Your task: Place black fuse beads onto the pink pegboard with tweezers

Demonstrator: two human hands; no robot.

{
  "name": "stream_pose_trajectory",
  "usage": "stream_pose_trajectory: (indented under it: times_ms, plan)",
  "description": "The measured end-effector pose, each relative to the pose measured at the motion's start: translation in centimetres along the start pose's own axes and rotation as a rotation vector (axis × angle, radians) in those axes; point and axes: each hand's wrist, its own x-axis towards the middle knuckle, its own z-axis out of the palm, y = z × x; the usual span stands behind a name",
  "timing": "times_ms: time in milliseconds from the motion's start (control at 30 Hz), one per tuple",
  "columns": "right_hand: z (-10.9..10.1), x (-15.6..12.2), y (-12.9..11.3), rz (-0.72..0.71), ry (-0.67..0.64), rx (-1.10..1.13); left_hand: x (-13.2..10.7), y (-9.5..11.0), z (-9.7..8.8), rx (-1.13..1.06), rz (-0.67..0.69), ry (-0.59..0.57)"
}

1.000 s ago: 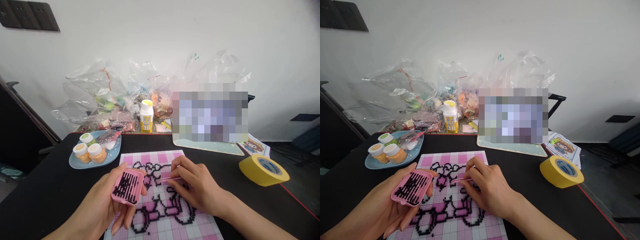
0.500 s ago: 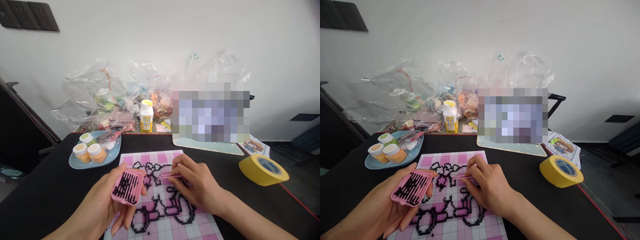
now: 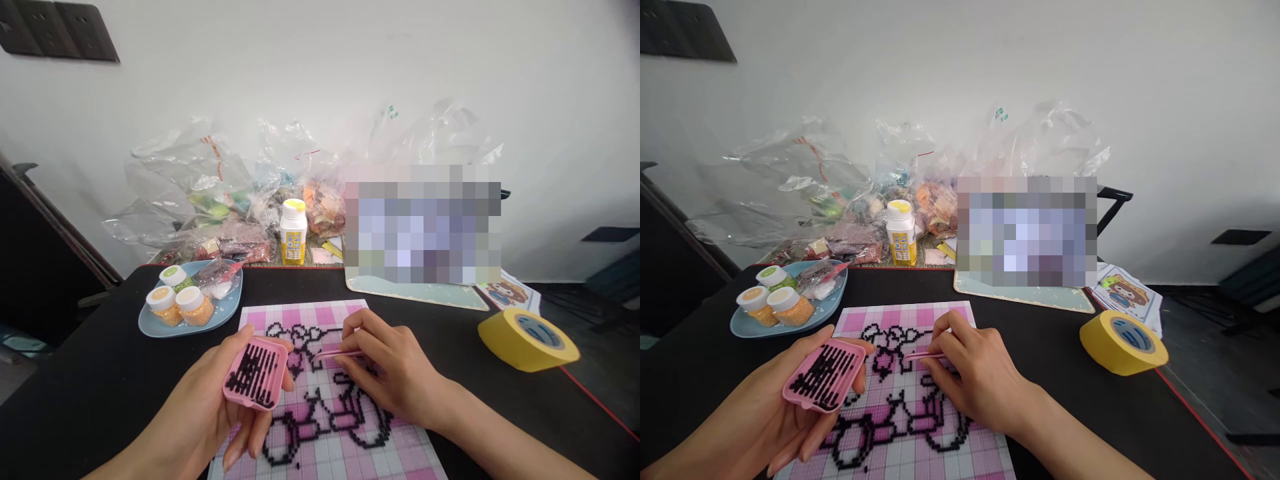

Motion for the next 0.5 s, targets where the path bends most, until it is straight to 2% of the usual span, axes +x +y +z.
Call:
stream_pose_trajectory:
  times_ms: [233,400,500]
  plan:
    - [0.1,-0.07,0.01,0.002,-0.001,-0.013,0.05,-0.01,0.05,0.035,-0.009,-0.047]
    - [0.14,-0.01,0.01,0.009,0.023,-0.002,-0.03,0.06,0.15,0.03,-0.011,0.019]
    - [0.19,-0.01,0.06,0.008,0.05,-0.001,0.03,-0.1,0.03,0.05,-0.014,-0.016]
